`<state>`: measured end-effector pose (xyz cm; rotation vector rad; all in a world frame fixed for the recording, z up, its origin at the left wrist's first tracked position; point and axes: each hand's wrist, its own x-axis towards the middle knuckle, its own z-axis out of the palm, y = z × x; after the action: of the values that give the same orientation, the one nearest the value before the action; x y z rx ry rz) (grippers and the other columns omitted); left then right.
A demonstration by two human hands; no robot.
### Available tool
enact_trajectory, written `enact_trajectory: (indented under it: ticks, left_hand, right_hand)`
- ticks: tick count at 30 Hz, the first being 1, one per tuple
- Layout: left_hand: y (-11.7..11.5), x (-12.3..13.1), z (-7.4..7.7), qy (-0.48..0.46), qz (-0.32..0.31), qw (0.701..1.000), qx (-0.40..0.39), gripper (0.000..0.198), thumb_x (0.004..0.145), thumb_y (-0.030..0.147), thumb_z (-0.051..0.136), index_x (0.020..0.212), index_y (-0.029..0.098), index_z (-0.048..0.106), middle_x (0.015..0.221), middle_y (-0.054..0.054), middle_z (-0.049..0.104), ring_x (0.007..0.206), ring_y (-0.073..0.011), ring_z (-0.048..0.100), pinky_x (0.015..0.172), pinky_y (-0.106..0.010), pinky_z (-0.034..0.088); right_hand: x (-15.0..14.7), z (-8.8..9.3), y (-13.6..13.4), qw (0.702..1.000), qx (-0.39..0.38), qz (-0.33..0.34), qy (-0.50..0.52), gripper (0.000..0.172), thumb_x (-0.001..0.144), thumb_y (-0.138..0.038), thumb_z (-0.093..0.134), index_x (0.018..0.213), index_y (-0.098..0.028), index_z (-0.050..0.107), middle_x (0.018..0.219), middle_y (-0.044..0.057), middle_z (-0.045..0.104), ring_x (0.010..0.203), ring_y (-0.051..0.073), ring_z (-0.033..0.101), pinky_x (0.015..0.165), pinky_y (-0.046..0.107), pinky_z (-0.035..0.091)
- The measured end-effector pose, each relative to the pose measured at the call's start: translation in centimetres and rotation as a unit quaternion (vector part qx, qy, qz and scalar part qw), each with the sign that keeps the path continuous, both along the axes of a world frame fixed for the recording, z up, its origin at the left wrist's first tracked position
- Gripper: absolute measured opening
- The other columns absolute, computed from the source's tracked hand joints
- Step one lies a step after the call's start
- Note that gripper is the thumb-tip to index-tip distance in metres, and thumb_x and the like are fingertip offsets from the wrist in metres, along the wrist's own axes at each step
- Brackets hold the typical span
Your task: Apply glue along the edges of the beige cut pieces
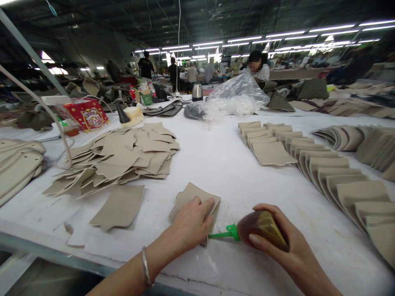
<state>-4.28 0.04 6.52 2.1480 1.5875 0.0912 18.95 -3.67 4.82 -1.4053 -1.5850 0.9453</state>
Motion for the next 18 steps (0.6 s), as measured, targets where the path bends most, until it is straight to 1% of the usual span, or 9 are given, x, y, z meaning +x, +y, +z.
enact_trajectory:
  ticks: [3,6,8,10,15,16,18]
  left_hand:
    - [0.0,0.0,0.1,0.005,0.002,1.000,-0.005,0.045,0.091,0.031,0.039,0.134,0.027,0.051,0.100,-0.007,0.059,0.094,-0.0244,0.062,0.082,-0.033,0.047]
    - [0.0,0.1,0.1,0.007,0.004,1.000,-0.008,0.044,0.092,0.030,0.038,0.134,0.027,0.051,0.100,-0.007,0.058,0.094,-0.0237,0.062,0.083,-0.032,0.047]
    - [0.0,0.0,0.0,0.003,0.003,1.000,-0.005,0.044,0.092,0.030,0.037,0.134,0.027,0.051,0.099,-0.007,0.058,0.093,-0.0244,0.062,0.082,-0.033,0.047]
    - [0.1,0.0,-0.2,-0.003,0.001,1.000,-0.002,0.044,0.092,0.030,0.036,0.133,0.027,0.052,0.098,-0.007,0.058,0.092,-0.0248,0.062,0.081,-0.034,0.047]
    - [0.1,0.0,-0.2,-0.001,-0.001,1.000,-0.001,0.044,0.091,0.030,0.037,0.132,0.026,0.053,0.098,-0.008,0.058,0.091,-0.0251,0.063,0.081,-0.035,0.047]
    - [0.1,0.0,-0.1,-0.001,-0.001,1.000,-0.003,0.044,0.091,0.030,0.037,0.131,0.025,0.054,0.098,-0.008,0.058,0.092,-0.0253,0.063,0.081,-0.035,0.047]
    - [0.1,0.0,0.0,0.000,0.000,1.000,-0.005,0.043,0.092,0.030,0.036,0.131,0.026,0.054,0.098,-0.007,0.058,0.092,-0.0252,0.063,0.080,-0.034,0.047]
  right_hand:
    - [-0.1,-0.2,-0.1,1.000,-0.011,-0.010,0.027,0.043,0.079,-0.047,0.069,0.113,-0.027,0.053,0.085,-0.003,0.064,0.072,0.020,0.063,0.065,0.026,0.051]
    - [0.6,-0.5,0.4,1.000,0.008,-0.011,-0.009,0.043,0.079,-0.048,0.070,0.112,-0.027,0.052,0.086,-0.002,0.064,0.073,0.020,0.064,0.066,0.026,0.052]
    - [1.0,-0.7,0.7,0.999,0.030,-0.031,-0.034,0.045,0.079,-0.049,0.071,0.113,-0.027,0.051,0.088,-0.002,0.064,0.072,0.020,0.064,0.066,0.026,0.052]
    - [1.0,-0.8,0.6,0.998,0.037,-0.044,-0.035,0.046,0.080,-0.049,0.071,0.115,-0.027,0.050,0.089,-0.002,0.064,0.073,0.020,0.065,0.067,0.026,0.052]
    - [0.5,-0.8,0.0,1.000,0.003,0.007,-0.001,0.044,0.082,-0.048,0.068,0.116,-0.028,0.050,0.092,-0.002,0.064,0.078,0.020,0.064,0.069,0.025,0.052]
    - [0.6,-0.9,0.2,1.000,0.006,0.003,-0.009,0.044,0.081,-0.048,0.068,0.116,-0.027,0.050,0.091,-0.002,0.064,0.078,0.020,0.064,0.069,0.026,0.052]
    - [1.0,-1.0,0.8,0.999,0.031,-0.027,-0.035,0.044,0.081,-0.049,0.070,0.113,-0.026,0.052,0.092,-0.001,0.064,0.079,0.021,0.064,0.069,0.027,0.052]
